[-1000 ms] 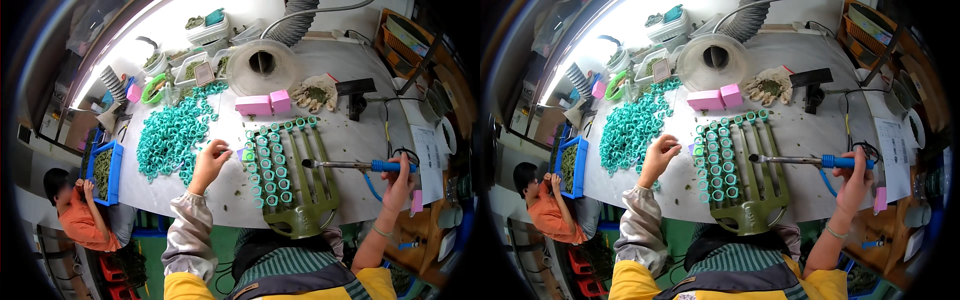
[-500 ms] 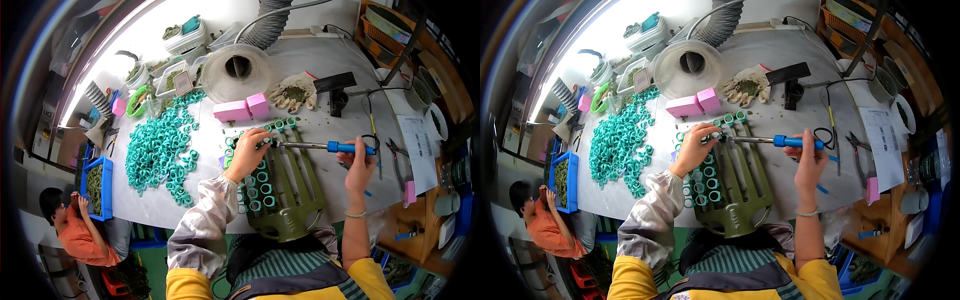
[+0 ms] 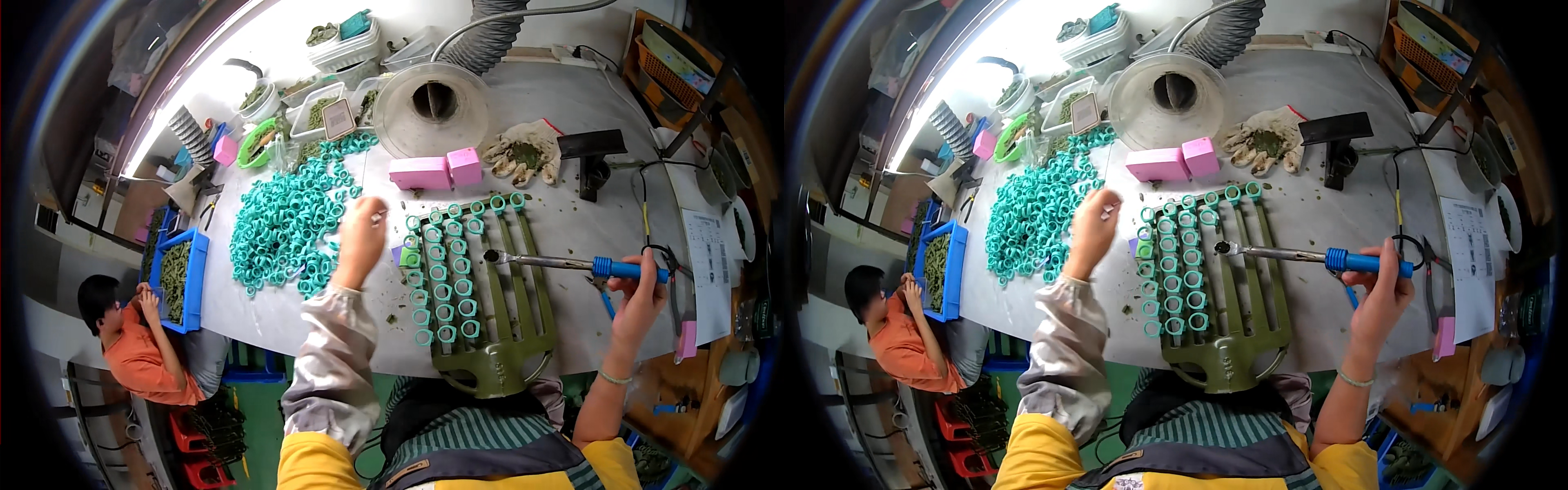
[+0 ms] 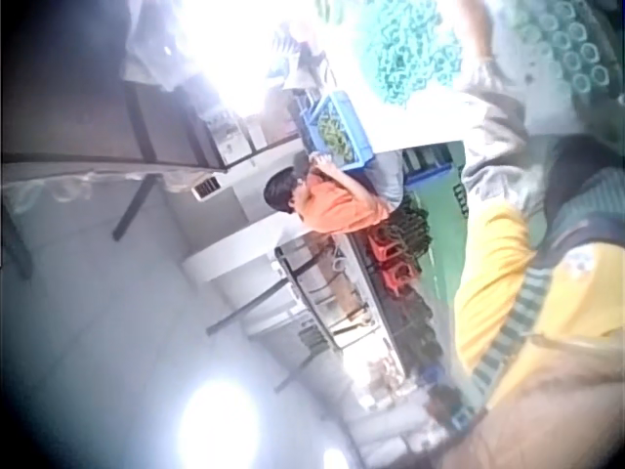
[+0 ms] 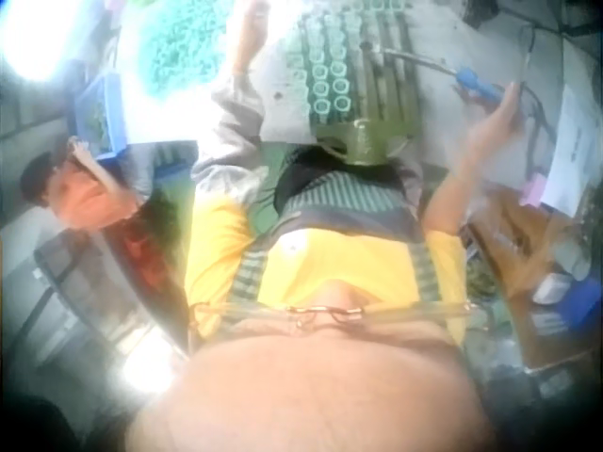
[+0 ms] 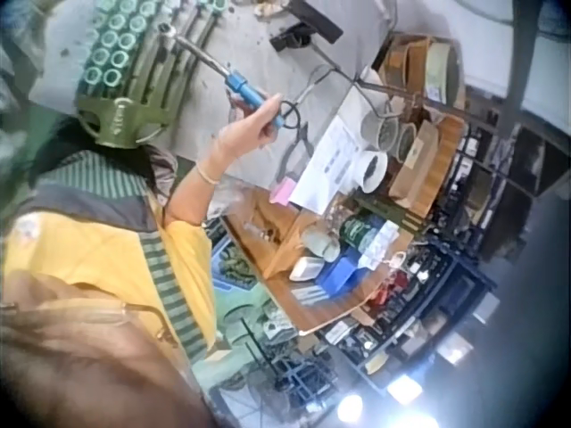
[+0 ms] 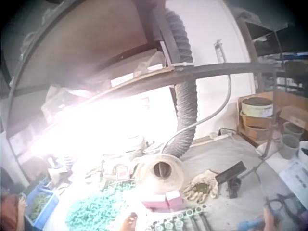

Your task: The person places small green rings into a specialized holding tray and uses a heated tool to bond or fuse them into place.

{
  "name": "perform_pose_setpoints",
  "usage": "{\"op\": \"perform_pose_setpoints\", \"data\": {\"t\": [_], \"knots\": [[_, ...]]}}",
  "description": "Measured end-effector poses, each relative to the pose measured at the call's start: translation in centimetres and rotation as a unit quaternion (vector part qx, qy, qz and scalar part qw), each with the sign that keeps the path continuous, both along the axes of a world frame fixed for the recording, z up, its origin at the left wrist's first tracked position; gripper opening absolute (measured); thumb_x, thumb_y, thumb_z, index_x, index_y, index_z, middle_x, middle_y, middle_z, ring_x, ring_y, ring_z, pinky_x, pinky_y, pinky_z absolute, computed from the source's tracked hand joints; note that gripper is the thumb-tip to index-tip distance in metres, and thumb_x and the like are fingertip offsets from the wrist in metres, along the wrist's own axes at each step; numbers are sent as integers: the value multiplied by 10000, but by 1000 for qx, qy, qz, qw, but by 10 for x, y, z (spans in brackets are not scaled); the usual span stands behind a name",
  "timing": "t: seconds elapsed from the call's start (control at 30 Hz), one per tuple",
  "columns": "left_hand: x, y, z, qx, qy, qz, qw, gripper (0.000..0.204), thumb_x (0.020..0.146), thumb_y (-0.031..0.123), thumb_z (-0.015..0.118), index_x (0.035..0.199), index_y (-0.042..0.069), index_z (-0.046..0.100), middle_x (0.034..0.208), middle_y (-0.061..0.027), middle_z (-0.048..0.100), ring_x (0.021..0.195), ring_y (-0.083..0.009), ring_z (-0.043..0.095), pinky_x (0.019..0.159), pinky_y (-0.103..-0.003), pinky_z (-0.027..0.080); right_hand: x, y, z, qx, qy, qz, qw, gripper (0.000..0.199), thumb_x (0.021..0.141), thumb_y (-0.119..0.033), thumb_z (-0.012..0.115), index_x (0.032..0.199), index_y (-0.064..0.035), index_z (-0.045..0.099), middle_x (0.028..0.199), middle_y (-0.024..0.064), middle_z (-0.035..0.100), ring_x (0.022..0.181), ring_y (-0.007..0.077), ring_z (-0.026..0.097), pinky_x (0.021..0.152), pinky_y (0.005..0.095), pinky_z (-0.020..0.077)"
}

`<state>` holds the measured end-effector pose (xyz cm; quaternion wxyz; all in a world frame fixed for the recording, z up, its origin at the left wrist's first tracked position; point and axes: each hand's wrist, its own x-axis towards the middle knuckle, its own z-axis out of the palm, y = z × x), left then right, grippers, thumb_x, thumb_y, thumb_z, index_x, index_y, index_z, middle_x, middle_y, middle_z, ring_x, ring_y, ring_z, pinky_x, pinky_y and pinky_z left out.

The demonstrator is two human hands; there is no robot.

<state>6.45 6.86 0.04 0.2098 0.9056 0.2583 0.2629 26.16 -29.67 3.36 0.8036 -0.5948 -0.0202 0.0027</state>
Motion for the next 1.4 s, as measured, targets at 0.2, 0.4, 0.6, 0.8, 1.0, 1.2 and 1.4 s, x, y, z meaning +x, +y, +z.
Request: {"op": "perform_pose_setpoints", "data": {"t": [0.2,0.4,0.6,0.8,1.0,1.2,1.4], "knots": [[-79,45,-20,85,200,13,976,151,763,-36,627,889,34,670,903,-134,621,859,-338,624,769,-408,503,-4,4,3,-3,-11,12,1000,321,921,-292,671,791,1,660,760,80,682,492,141,627,504,231,531],[-88,51,-18,56,123,-5,991,171,754,-34,680,915,11,716,921,-118,641,807,-306,662,743,-365,527,-6,3,4,-2,-15,14,1000,313,918,-294,678,802,-4,665,766,81,686,496,142,631,504,229,534],[-90,46,-20,45,91,35,994,114,774,24,733,847,8,647,856,-107,609,722,-265,653,667,-345,531,-7,1,4,-3,-20,19,1000,311,915,-297,683,823,0,675,775,81,692,504,142,638,511,229,543],[-61,2,4,-296,-47,51,953,200,846,97,754,1020,24,689,950,-33,638,778,-106,642,646,-232,502,-7,-1,7,-11,-16,5,1000,316,912,-298,687,813,2,676,767,85,687,503,143,642,512,232,546],[-9,-84,46,-363,11,-132,923,202,900,101,690,1080,9,698,1110,-27,578,807,-54,528,715,-201,450,-5,-2,4,-10,-9,21,1000,344,915,-310,678,793,11,668,756,93,680,500,152,643,521,244,545],[21,-95,19,-395,14,-186,899,237,911,70,664,1140,11,671,1117,-16,587,924,-75,590,756,-228,501,-3,-6,-2,-13,-3,17,1000,347,919,-305,668,795,19,665,753,91,680,506,158,646,526,256,543],[49,-106,-1,-121,-7,-184,975,271,836,53,714,1106,71,693,1132,-93,649,1055,-270,613,899,-359,498,-3,1,-16,-1,-10,21,1000,359,941,-308,638,801,21,671,707,85,674,517,164,655,535,273,538]]}}
